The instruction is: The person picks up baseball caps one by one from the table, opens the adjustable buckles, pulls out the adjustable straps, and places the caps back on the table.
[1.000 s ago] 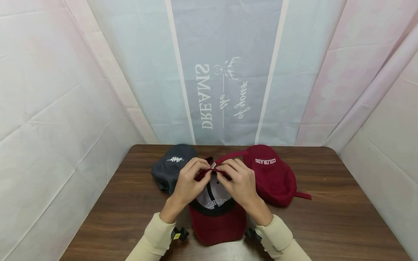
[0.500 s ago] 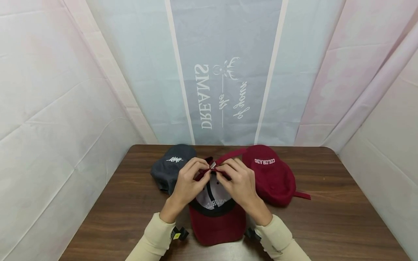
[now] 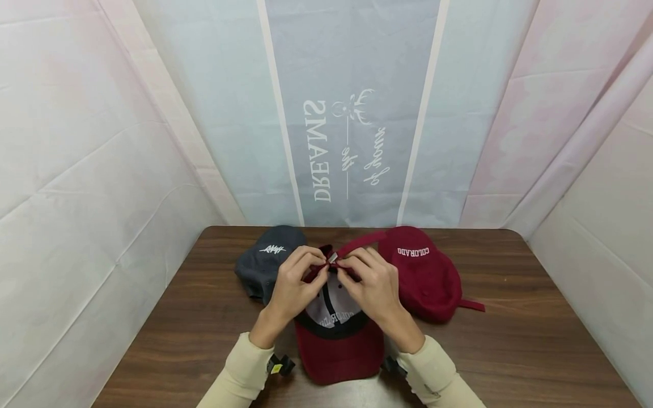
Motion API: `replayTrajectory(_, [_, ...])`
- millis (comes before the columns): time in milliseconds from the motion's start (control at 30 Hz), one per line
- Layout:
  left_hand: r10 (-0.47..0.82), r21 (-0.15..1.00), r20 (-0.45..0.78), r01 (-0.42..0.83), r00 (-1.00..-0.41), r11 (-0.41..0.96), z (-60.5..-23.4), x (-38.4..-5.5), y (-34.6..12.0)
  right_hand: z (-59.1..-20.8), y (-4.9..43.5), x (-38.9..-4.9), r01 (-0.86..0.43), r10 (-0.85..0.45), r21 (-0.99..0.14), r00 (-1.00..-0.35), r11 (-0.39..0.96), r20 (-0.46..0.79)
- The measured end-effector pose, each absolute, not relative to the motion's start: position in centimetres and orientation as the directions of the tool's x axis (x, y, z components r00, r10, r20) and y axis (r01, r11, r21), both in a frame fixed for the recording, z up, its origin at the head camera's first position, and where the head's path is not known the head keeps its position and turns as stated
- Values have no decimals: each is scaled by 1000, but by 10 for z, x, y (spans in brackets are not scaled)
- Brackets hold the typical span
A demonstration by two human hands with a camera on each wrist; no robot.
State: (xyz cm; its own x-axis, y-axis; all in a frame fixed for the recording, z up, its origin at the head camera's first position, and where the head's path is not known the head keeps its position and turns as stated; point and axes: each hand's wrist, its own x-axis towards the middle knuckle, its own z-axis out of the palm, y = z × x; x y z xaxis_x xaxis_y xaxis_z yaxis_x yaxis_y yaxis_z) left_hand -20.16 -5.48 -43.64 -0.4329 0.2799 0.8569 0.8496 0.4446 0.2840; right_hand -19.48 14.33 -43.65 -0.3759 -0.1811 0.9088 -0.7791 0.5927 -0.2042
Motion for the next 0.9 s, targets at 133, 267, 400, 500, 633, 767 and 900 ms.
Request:
replayTrajectory(133, [277,270,865,852,-420,448,-437,-202,-55,-437,142,-195,-776,-170,-209,-375,595,911])
replayTrajectory(267, [267,257,875,856,-403,449,-437,-204,-58,-435,144,-196,-770,-144,-222,-375,598,916])
replayTrajectory(400, [223,291,882,850,-416,439,-435,-205,-64,-433,153,-199,-751,-82,-268,-393,604,916])
replayTrajectory(500, [205,314,878,844,-432,435,-435,-206,-69,-432,158,-200,-744,-69,-287,-407,604,911])
replayTrajectory(633, [210,325,871,841,-445,432,-436,-207,-71,-433,160,-200,-742,-87,-288,-422,605,903])
replayTrajectory(767, [209,347,860,834,-466,428,-437,-207,-71,-435,160,-201,-742,-83,-296,-426,601,901])
replayTrajectory(900, [216,360,847,824,-485,438,-437,-206,-71,-435,159,-201,-744,-76,-303,-428,595,900])
